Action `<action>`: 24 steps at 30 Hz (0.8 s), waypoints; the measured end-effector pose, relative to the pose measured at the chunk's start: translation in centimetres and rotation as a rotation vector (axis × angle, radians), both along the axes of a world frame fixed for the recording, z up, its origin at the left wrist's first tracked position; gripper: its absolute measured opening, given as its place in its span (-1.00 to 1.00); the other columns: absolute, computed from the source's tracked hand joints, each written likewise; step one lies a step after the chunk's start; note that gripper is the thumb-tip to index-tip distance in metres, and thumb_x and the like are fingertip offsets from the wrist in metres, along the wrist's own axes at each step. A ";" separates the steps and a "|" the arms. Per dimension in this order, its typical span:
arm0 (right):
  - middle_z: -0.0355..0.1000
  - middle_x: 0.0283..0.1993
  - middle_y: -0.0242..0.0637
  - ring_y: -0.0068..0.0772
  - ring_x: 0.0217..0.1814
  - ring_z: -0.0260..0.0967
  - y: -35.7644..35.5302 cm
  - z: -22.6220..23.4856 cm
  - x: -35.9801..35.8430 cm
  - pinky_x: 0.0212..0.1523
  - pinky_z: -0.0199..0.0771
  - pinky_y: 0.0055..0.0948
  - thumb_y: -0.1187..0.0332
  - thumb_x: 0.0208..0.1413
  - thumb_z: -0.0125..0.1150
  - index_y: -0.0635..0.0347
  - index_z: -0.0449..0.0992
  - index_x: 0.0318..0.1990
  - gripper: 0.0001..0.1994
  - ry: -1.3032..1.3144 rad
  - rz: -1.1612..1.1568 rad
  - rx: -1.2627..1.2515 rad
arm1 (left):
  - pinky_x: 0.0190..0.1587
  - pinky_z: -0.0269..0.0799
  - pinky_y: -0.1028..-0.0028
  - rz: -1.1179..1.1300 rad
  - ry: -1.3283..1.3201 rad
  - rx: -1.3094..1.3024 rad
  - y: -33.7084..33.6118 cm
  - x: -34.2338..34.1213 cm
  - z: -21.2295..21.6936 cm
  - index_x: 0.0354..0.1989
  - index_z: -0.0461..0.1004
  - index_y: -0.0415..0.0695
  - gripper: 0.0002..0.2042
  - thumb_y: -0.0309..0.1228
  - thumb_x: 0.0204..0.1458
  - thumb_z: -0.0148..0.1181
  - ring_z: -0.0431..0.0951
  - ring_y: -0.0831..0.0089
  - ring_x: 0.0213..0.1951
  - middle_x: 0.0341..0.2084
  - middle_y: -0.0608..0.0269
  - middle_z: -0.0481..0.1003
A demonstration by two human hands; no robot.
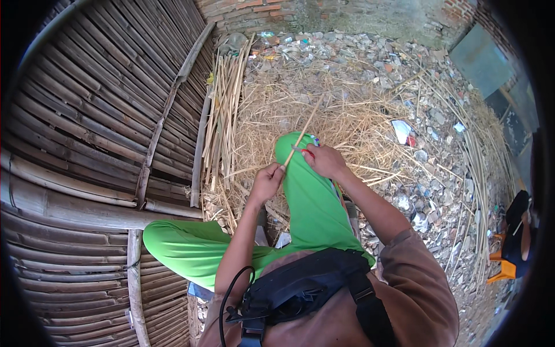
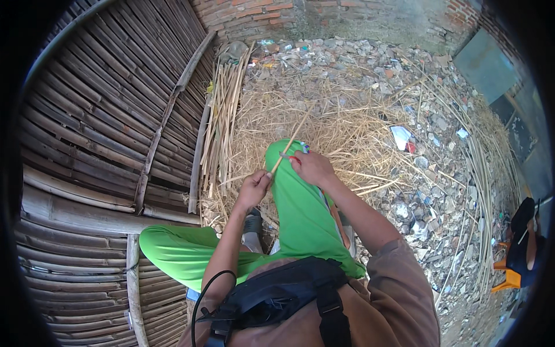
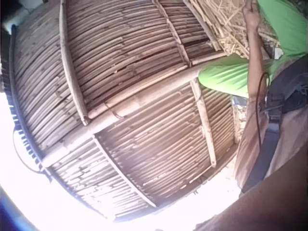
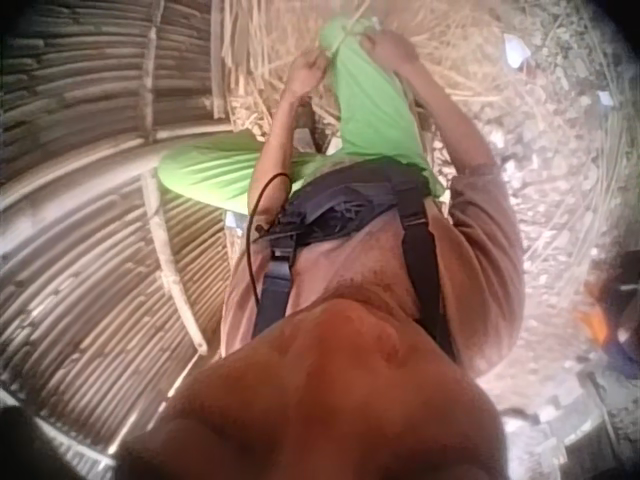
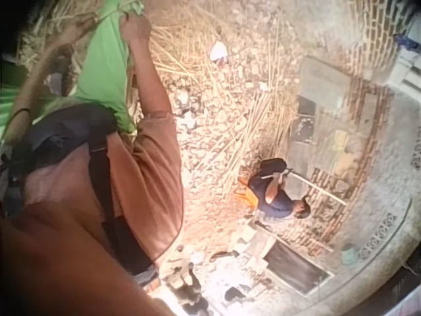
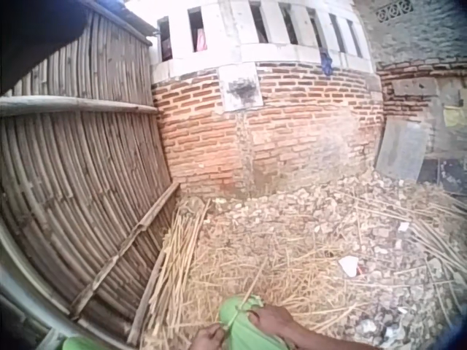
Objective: The person uses a utility knife to shave thin layers off a long bamboo stick by hand while seated.
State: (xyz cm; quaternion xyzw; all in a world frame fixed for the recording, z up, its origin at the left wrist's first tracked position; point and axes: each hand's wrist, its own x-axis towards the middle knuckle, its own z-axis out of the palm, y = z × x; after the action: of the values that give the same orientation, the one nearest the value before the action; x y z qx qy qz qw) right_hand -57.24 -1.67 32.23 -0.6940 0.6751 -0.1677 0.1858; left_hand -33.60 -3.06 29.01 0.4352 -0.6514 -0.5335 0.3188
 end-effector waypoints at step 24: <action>0.57 -0.27 0.02 0.12 -0.17 0.55 -0.1 -0.9 -0.4 -0.13 0.55 0.09 -0.02 0.37 -0.11 0.07 0.51 -0.10 -0.61 -0.009 -0.054 0.003 | -0.56 0.17 0.56 0.147 -0.160 0.225 17.5 13.2 7.5 -0.34 0.51 -0.22 -0.79 -0.42 0.36 0.07 0.26 0.69 -0.62 -0.66 0.46 0.34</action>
State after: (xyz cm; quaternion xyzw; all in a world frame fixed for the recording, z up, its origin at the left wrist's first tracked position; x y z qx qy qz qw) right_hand -57.60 -1.76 31.36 -0.6744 0.6931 -0.1748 0.1850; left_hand -20.37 14.46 36.47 0.5556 -0.5773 -0.5421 0.2532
